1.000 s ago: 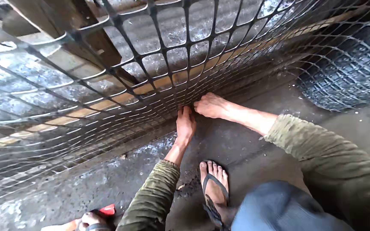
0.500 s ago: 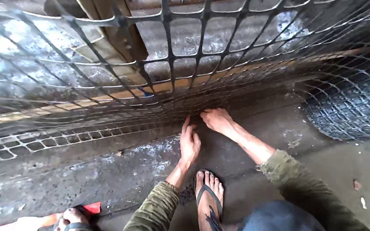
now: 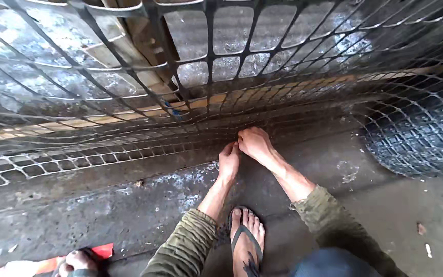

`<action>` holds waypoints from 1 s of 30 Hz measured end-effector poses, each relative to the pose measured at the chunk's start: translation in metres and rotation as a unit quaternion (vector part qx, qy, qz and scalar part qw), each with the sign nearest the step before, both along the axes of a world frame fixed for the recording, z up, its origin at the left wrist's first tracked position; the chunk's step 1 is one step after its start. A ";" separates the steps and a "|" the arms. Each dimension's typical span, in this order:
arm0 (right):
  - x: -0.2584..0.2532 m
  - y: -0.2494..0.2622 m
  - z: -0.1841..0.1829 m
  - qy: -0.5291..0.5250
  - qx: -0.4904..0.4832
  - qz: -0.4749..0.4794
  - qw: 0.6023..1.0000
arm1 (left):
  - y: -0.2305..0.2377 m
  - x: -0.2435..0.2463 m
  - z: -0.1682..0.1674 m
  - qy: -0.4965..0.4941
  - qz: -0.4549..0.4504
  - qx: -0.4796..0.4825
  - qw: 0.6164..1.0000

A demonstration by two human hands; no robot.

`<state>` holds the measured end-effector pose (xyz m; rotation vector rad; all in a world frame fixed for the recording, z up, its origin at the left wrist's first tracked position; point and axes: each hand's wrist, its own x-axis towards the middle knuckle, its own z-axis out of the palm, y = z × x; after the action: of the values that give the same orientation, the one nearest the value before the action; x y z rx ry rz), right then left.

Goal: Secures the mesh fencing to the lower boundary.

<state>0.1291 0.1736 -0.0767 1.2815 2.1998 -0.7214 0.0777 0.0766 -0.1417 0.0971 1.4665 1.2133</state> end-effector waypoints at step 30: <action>0.004 0.005 -0.003 0.057 0.027 -0.119 0.991 | 0.067 -0.023 -0.002 -0.221 0.130 -0.131 0.958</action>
<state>0.1332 0.1783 -0.0795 1.5848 2.1899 -0.8492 0.0549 0.1433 -0.1441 -0.5313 1.2499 1.1428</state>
